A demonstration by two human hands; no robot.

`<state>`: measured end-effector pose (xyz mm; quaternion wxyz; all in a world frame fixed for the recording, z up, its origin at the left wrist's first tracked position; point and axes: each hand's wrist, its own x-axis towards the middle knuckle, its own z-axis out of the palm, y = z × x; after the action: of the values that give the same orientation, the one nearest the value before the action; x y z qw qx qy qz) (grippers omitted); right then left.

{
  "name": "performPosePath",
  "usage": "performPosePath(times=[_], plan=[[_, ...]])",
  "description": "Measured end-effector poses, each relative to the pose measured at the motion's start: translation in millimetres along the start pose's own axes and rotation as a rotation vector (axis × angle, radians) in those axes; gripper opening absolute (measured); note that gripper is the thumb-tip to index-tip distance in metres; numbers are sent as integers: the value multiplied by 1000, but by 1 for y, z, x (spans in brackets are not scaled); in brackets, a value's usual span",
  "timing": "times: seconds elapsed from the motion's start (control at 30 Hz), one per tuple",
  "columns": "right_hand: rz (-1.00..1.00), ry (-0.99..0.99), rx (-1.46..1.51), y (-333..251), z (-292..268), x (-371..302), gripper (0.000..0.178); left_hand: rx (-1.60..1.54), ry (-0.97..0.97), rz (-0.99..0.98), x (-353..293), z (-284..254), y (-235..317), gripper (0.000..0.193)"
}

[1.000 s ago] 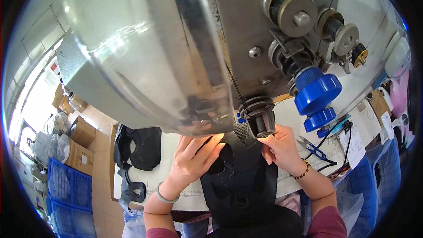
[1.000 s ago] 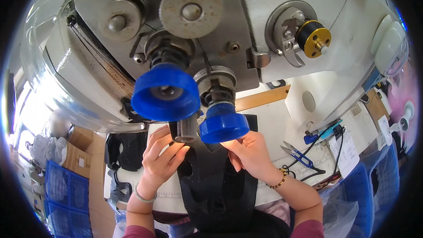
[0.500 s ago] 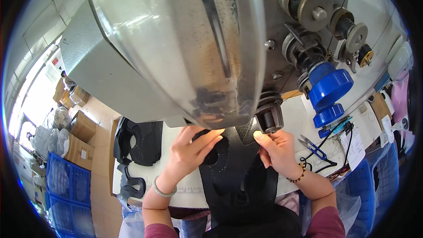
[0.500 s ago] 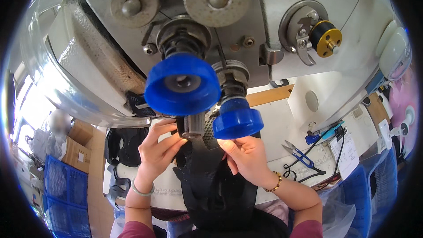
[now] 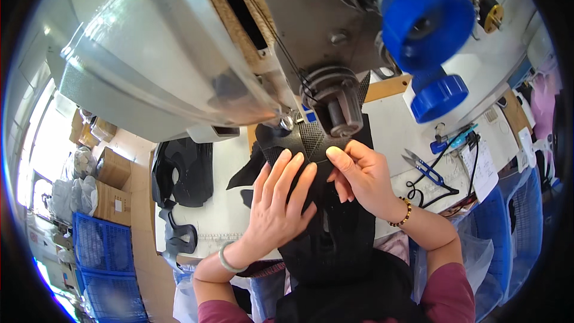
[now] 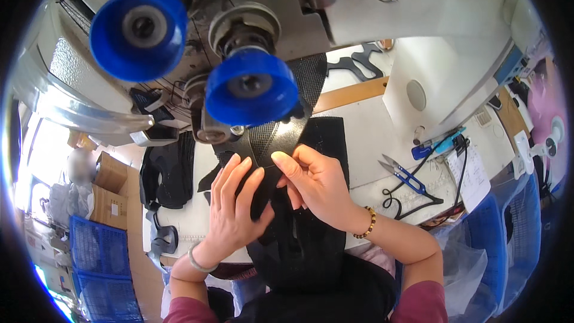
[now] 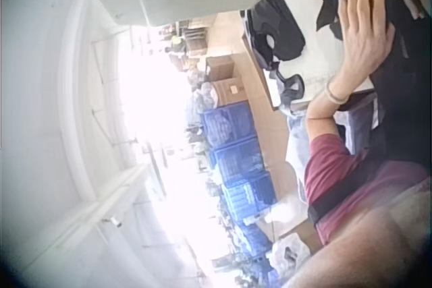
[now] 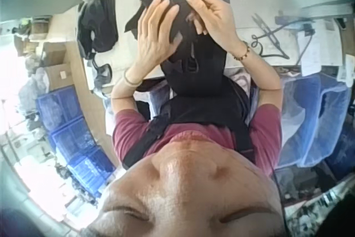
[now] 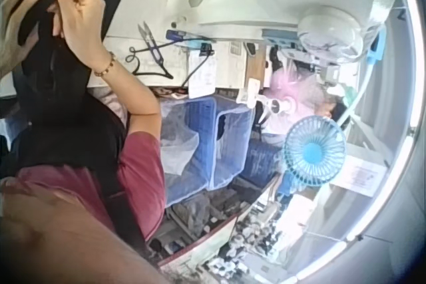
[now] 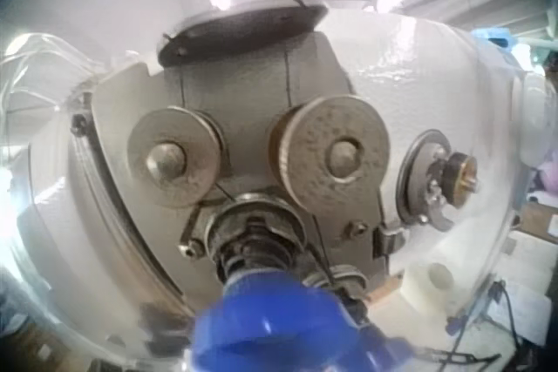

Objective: The person aligns pieces of black shoe material by hand and feeds them under the needle of a sewing machine, stitching the parts together along the edges while repositioning and rotating the material.

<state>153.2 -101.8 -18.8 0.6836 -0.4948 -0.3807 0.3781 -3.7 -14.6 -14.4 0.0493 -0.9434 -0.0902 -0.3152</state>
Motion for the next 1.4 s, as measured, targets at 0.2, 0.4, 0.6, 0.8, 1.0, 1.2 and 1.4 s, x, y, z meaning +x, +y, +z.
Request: performPosePath(times=[0.2, 0.4, 0.6, 0.8, 1.0, 1.2, 1.4], plan=[[80, -172, 224, 13, 4, -9, 22, 39, 289, 82, 3, 17, -8, 43], [49, -161, 354, 15, 9, -8, 25, 28, 335, 96, 1, 18, -8, 44], [46, -189, 378, 17, 5, -6, 26, 4, 338, 90, 4, 21, -6, 44], [48, -191, 369, 16, 6, -1, 25, 23, 336, 64, 5, 16, -6, 38], [130, -36, 294, -7, -21, 21, 26, 180, 294, 97, 11, -6, -1, 29], [135, -65, 5, -13, -28, 37, 11, 65, 253, 216, 11, -14, -9, 39], [61, -53, -10, -3, -38, 44, 6, 144, 204, 272, 15, -14, -11, 42]])
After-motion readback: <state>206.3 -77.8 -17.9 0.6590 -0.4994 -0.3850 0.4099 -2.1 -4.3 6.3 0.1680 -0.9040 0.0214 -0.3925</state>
